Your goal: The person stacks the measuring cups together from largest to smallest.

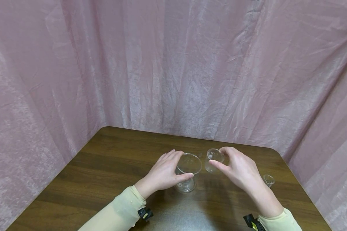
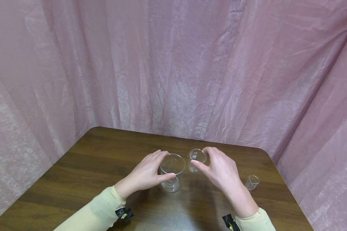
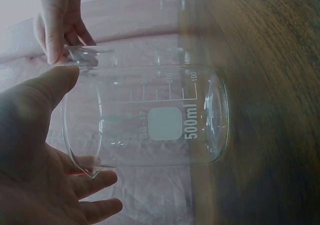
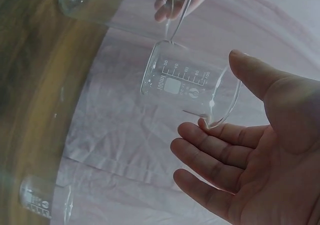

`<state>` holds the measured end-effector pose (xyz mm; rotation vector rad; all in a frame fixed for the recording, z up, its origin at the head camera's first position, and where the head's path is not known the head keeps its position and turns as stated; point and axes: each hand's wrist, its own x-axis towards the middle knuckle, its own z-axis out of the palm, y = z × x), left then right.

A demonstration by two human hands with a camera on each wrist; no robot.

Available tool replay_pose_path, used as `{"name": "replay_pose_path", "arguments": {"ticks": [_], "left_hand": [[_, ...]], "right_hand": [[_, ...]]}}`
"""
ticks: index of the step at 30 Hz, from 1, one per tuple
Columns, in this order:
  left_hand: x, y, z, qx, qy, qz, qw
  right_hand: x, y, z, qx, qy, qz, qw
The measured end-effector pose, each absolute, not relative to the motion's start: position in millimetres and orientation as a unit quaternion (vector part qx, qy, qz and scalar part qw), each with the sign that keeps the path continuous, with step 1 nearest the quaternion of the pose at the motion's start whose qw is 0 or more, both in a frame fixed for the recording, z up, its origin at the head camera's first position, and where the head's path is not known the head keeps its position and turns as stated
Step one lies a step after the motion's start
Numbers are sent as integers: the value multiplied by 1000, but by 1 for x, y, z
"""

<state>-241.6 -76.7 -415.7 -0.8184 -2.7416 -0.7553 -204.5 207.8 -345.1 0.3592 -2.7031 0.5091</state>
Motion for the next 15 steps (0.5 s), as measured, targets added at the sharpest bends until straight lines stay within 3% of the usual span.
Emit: {"name": "replay_pose_path", "arguments": {"ticks": [15], "left_hand": [[-242,-77,-417,-278,-922,-253,92]], "right_hand": [[-206,202,-338,136,-955,183,187]]}}
